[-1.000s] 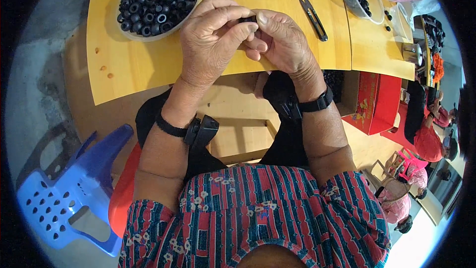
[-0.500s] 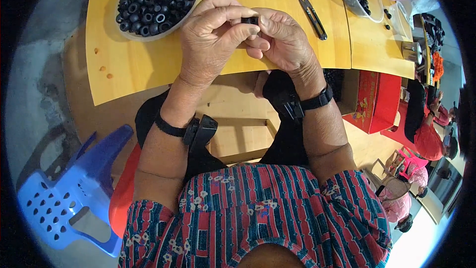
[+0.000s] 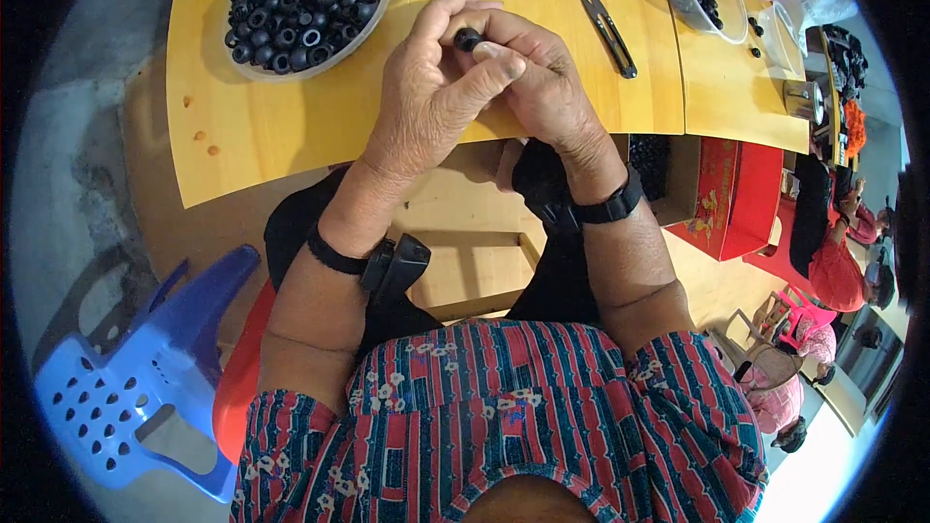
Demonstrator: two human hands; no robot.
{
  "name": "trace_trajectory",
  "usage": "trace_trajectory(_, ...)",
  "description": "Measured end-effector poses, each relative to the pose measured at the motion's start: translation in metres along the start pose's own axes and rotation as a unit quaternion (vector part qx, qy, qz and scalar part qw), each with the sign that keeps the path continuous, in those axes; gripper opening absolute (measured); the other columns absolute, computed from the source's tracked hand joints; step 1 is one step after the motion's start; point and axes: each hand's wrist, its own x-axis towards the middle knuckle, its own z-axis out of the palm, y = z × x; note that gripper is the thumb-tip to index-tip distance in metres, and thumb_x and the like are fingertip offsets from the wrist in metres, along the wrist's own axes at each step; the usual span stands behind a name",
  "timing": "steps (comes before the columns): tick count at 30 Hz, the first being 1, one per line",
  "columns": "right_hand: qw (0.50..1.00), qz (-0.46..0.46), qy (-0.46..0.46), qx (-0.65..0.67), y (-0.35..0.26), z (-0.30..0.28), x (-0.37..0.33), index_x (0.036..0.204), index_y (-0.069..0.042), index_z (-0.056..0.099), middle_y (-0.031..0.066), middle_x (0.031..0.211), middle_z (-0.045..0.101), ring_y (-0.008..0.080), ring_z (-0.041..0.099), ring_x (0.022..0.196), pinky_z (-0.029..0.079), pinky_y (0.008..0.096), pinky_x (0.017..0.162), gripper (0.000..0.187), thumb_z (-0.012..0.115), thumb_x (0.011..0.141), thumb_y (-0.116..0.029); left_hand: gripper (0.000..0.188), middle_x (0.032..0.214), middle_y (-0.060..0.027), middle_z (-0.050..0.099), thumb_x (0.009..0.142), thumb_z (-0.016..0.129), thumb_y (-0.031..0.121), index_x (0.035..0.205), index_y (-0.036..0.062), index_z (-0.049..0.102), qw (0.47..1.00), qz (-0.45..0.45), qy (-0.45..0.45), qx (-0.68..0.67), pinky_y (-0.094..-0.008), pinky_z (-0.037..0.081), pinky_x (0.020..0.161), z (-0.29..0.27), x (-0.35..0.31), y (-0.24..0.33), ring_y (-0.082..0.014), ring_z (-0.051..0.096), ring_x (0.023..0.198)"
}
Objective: The person assembles small black rubber rings with small silver metal inserts by hand, taking components from a plastic bowl and a plastic bag.
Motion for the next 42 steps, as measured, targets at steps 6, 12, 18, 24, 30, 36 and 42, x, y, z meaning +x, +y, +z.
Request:
trace_trajectory(6,0.99,-0.077,0.038,-0.116,0.013,-0.005,-0.001,0.093,0.0,0.056,0.0042,0.078,0.058,0.0112,0.054,0.073,0.046,0.0247,0.066,0.027,0.05,0.089,-0.026,0.042,0.1,-0.0079,0.057,0.085,0.062,0.021,0.118,0.0022,0.045,0.993,0.056,0.023,-0.098,-0.0254,0.044,0.082,0.008,0.001,-0.012,-0.0117,0.052,0.09)
trace_trajectory(12,0.983,-0.086,0.056,-0.151,0.013,-0.004,-0.003,0.091,-0.001,0.056,0.0047,0.076,0.057,0.011,0.053,0.071,0.045,0.0247,0.065,0.023,0.05,0.088,-0.023,0.038,0.099,-0.0075,0.057,0.086,0.06,0.02,0.115,0.0019,0.045,0.993,0.052,0.032,-0.103,-0.0256,0.045,0.08,0.01,-0.001,-0.012,-0.012,0.052,0.088)
trace_trajectory(18,0.986,-0.067,0.07,-0.136,0.014,0.0,-0.003,0.09,-0.001,0.056,0.0043,0.077,0.056,0.0113,0.053,0.07,0.045,0.0247,0.064,0.02,0.049,0.088,-0.019,0.035,0.095,-0.0079,0.058,0.086,0.059,0.019,0.114,0.0015,0.046,0.994,0.046,0.052,-0.089,-0.0258,0.045,0.079,0.012,-0.002,-0.013,-0.0121,0.053,0.085)
trace_trajectory(24,0.996,0.02,0.013,0.088,-0.003,-0.004,-0.001,0.093,0.001,0.057,0.0023,0.076,0.052,0.0086,0.046,0.063,0.043,0.0243,0.058,0.021,0.052,0.088,-0.019,0.033,0.094,-0.0068,0.057,0.089,0.056,0.019,0.115,0.0012,0.047,0.997,0.016,0.039,-0.064,-0.0218,0.046,0.074,0.009,-0.003,0.003,-0.0096,0.052,0.084)
trace_trajectory(30,0.959,0.045,-0.106,0.26,-0.002,-0.023,-0.001,0.098,0.004,0.056,0.0024,0.076,0.049,0.0079,0.037,0.057,0.038,0.0242,0.052,0.032,0.054,0.088,-0.026,0.033,0.088,-0.0041,0.055,0.093,0.047,0.021,0.12,0.0004,0.046,0.99,0.019,0.008,-0.139,-0.0172,0.051,0.064,0.01,-0.002,0.004,-0.0055,0.056,0.072)
trace_trajectory(36,0.958,0.051,-0.11,0.26,-0.003,-0.022,-0.003,0.1,0.005,0.055,0.0029,0.078,0.049,0.0079,0.037,0.057,0.038,0.0247,0.053,0.034,0.054,0.088,-0.028,0.033,0.084,-0.0017,0.052,0.094,0.046,0.022,0.118,0.0002,0.048,0.985,0.003,-0.011,-0.174,-0.0175,0.053,0.062,0.007,-0.003,0.004,-0.0065,0.058,0.068)
trace_trajectory(42,0.956,0.044,-0.122,0.262,-0.007,-0.02,-0.002,0.103,0.005,0.055,0.0032,0.079,0.049,0.0081,0.037,0.057,0.038,0.0249,0.053,0.036,0.054,0.088,-0.029,0.034,0.088,-0.0035,0.054,0.093,0.047,0.024,0.118,0.0003,0.048,0.986,0.017,-0.007,-0.166,-0.018,0.053,0.059,0.007,-0.002,0.006,-0.0064,0.058,0.068)
